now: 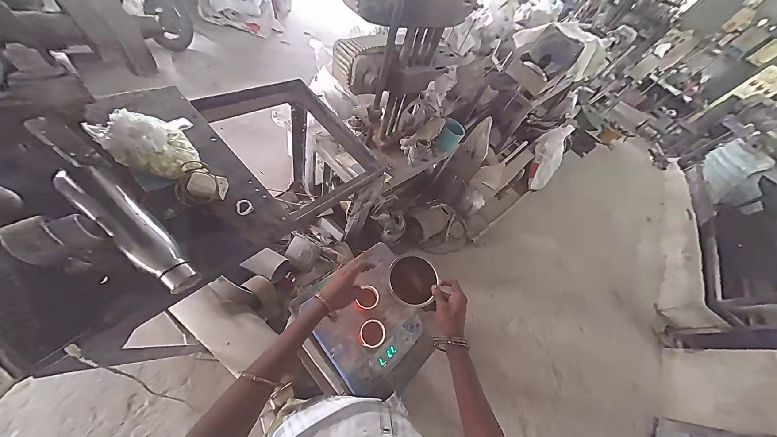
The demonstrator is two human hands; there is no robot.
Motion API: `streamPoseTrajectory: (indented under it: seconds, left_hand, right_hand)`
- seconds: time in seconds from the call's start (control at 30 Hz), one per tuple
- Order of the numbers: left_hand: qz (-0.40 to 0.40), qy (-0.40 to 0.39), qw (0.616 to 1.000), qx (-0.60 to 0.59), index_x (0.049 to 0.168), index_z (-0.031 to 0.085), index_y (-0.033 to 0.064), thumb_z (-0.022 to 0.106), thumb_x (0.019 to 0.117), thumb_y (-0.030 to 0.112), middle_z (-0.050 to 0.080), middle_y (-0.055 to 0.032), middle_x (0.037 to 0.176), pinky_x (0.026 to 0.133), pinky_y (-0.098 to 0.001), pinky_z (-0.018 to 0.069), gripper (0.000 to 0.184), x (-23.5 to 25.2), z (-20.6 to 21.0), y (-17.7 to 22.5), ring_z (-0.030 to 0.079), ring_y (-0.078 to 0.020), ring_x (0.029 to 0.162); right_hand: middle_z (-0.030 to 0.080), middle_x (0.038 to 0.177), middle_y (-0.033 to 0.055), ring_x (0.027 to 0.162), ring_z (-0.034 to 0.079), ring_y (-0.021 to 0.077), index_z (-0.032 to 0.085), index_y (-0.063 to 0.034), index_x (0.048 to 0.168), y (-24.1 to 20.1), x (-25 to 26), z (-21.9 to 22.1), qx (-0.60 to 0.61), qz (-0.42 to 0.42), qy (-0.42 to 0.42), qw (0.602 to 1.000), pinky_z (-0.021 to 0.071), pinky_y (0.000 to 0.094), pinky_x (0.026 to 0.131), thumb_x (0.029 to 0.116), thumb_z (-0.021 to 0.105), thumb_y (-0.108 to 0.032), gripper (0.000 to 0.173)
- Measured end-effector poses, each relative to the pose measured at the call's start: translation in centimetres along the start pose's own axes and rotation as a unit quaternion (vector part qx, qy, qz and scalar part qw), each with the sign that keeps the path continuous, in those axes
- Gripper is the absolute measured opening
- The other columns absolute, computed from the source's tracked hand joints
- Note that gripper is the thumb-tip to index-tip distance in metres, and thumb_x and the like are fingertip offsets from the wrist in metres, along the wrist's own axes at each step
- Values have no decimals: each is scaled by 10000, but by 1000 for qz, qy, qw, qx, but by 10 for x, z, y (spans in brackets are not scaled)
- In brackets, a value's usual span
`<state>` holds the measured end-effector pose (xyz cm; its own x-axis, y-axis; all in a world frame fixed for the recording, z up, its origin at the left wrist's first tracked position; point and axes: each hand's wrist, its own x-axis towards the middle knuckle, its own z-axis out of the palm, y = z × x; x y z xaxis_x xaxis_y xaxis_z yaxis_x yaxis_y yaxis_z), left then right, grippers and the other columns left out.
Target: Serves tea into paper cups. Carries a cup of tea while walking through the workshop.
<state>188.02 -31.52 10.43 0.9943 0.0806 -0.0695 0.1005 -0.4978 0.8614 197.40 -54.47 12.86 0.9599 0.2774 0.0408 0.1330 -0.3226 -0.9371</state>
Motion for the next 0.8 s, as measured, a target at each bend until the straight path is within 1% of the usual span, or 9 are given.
streamPoseTrajectory:
  seconds: [0.07, 0.13, 0.23, 0.37, 0.43, 0.5, 0.57, 0.67, 0.8]
  left_hand:
    - [1, -43, 999, 23, 1492, 414, -75, 675, 840, -98, 475, -289, 1499, 1186, -502, 338, 703, -7, 5, -19, 454, -421, 1409]
    - [5, -64, 998, 28, 1519, 376, -66, 743, 835, -33, 451, -288, 1520, 1191, -503, 330, 776, -11, 13, -34, 441, -418, 1420]
    - [1, -49, 998, 36, 1502, 420, -56, 799, 851, 85, 496, -284, 1488, 1191, -516, 326, 767, -12, 27, -43, 465, -422, 1403]
    - [-6, -34, 998, 51, 1481, 460, -48, 804, 861, 151, 547, -269, 1441, 1174, -515, 353, 737, -10, 33, -43, 509, -408, 1367]
    - [-5, -23, 999, 37, 1457, 487, -54, 795, 871, 156, 570, -257, 1420, 1172, -498, 366, 694, -11, 35, -44, 530, -382, 1354]
    - [-2, -13, 999, 30, 1442, 506, -54, 798, 873, 171, 586, -251, 1404, 1169, -484, 376, 677, -11, 36, -46, 545, -366, 1343]
    - [-5, -10, 999, 36, 1443, 505, -50, 796, 874, 176, 589, -251, 1400, 1166, -491, 379, 678, -11, 36, -45, 548, -372, 1340]
    - [-7, -6, 1000, 27, 1459, 469, -73, 768, 870, 110, 567, -269, 1416, 1170, -483, 372, 686, -15, 36, -44, 535, -383, 1347]
    - [17, 14, 1000, -5, 1454, 463, -93, 781, 863, 119, 559, -282, 1418, 1172, -463, 373, 704, -18, 37, -51, 532, -381, 1350]
  right_hand:
    - [655, 859, 174, 592, 624, 106, 536, 147, 1180, 6, -3, -7, 7, 30, 9, 999, 553, 267, 573, 1005, 538, 22, 215]
    - [653, 858, 171, 586, 616, 105, 540, 142, 1175, 9, -7, -12, 8, 58, 20, 998, 543, 266, 569, 1004, 543, 29, 205]
    - [651, 836, 153, 540, 616, 84, 534, 138, 1166, 10, -13, -16, 20, 91, 33, 995, 552, 242, 536, 1010, 540, 33, 188]
    - [647, 809, 147, 523, 607, 94, 536, 127, 1160, 14, -18, -18, 33, 101, 42, 994, 544, 248, 518, 1008, 547, 27, 182]
    - [658, 802, 153, 529, 624, 120, 546, 117, 1158, 16, -19, -16, 13, 88, 40, 995, 555, 275, 518, 1004, 558, 5, 190]
    - [659, 832, 173, 555, 630, 149, 551, 120, 1176, 16, -20, -12, -32, 71, 32, 996, 559, 312, 547, 1013, 560, -22, 217]
    - [665, 825, 175, 584, 640, 165, 549, 122, 1199, 14, -20, -8, -97, 38, 22, 994, 562, 339, 590, 1017, 553, -44, 245]
    - [684, 834, 203, 687, 674, 271, 551, 118, 1246, 9, -21, -1, -191, 0, 0, 982, 552, 441, 689, 1028, 539, -82, 297]
    - [658, 756, 214, 695, 663, 348, 562, 135, 1259, -2, -23, 12, -268, -48, -3, 962, 529, 490, 698, 1040, 515, -85, 314]
